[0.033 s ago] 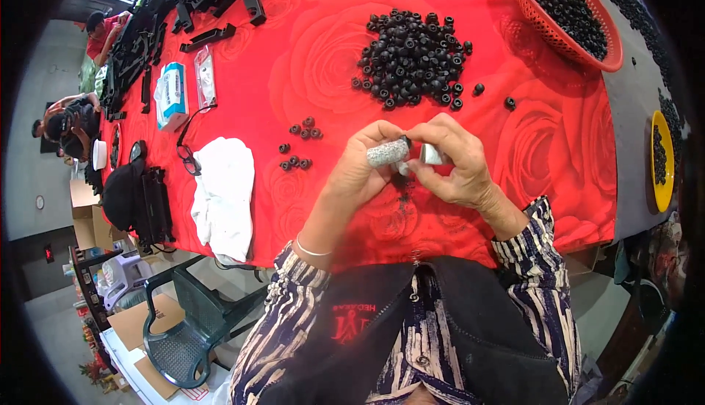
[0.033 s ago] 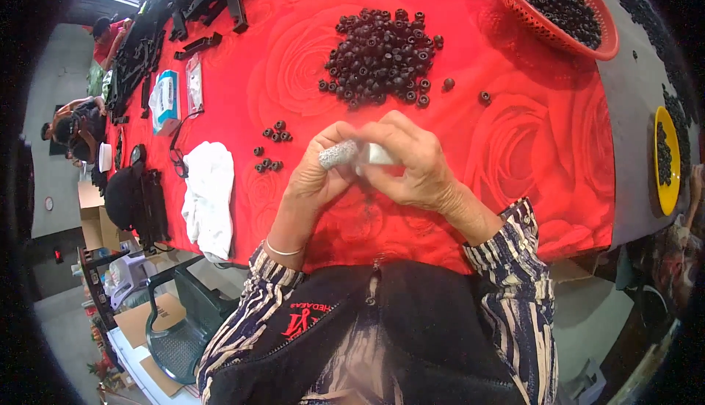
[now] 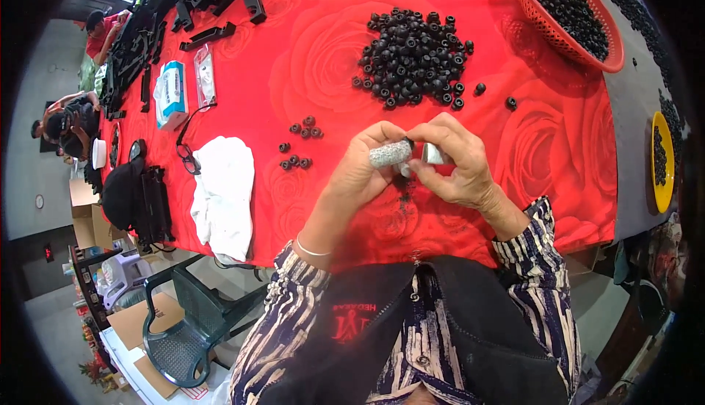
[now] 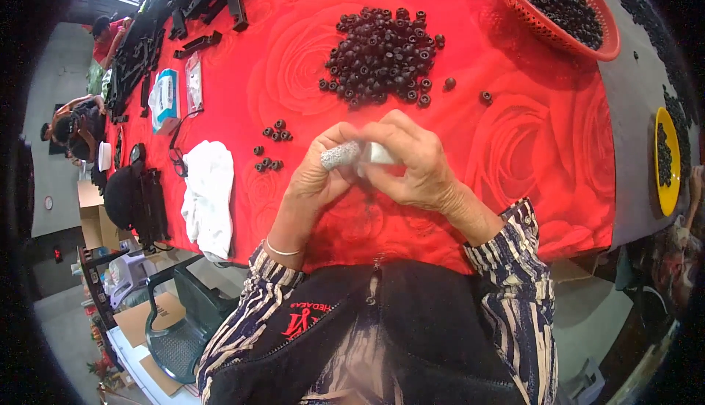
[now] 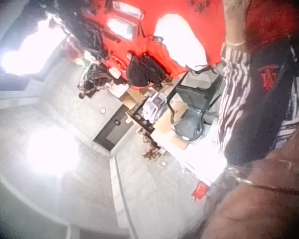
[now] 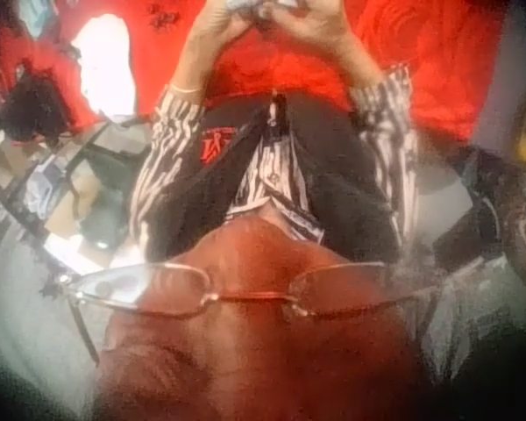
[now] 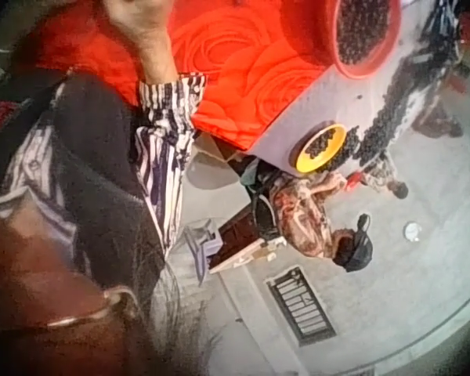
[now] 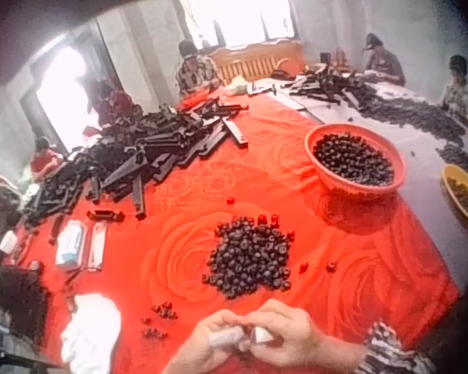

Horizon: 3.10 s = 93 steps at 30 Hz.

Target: The person picks up small black plastic components from a pile, scrapes excess material off each piece using a small blade, and places them on the table.

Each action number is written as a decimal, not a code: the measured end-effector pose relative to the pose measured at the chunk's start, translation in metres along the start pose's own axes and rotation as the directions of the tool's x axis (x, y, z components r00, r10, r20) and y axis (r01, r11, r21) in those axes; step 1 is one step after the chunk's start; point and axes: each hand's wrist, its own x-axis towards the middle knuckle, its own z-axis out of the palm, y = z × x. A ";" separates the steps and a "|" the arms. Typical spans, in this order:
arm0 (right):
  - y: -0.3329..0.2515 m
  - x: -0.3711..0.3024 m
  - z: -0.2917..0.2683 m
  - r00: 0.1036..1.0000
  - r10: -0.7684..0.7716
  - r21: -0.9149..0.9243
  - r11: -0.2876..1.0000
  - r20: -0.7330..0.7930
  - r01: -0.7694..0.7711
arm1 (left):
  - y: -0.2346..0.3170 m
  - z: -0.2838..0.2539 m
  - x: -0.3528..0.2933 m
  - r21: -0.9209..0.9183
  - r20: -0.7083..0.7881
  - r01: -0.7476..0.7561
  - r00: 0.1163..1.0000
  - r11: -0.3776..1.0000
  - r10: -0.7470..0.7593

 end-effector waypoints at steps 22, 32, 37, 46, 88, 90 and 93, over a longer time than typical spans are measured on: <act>0.002 0.002 -0.005 0.996 0.052 0.042 0.998 0.076 -0.055 | -0.007 0.005 -0.007 -0.112 0.007 0.045 0.999 0.993 -0.045; 0.004 0.003 -0.009 0.985 -0.026 0.014 1.000 0.169 0.024 | 0.005 -0.004 -0.010 0.071 0.111 0.124 0.985 0.990 -0.132; 0.003 0.001 -0.008 0.993 -0.049 -0.024 0.998 0.105 0.052 | 0.005 0.002 -0.009 0.080 0.109 0.081 0.990 0.994 -0.090; 0.002 0.001 -0.003 0.971 -0.238 -0.224 0.946 0.002 0.232 | -0.011 0.006 -0.011 0.041 -0.017 -0.104 0.994 0.994 0.104; 0.003 0.004 -0.016 0.965 0.222 -0.030 0.975 0.140 -0.220 | -0.003 0.020 -0.015 0.449 0.065 -0.259 0.964 0.855 0.258; 0.002 0.006 -0.016 0.961 0.233 -0.025 0.972 0.147 -0.232 | -0.002 0.020 -0.015 0.456 0.069 -0.257 0.965 0.852 0.254; 0.003 0.005 -0.016 0.965 0.214 -0.047 0.977 0.149 -0.210 | -0.003 0.020 -0.016 0.463 0.063 -0.247 0.967 0.851 0.246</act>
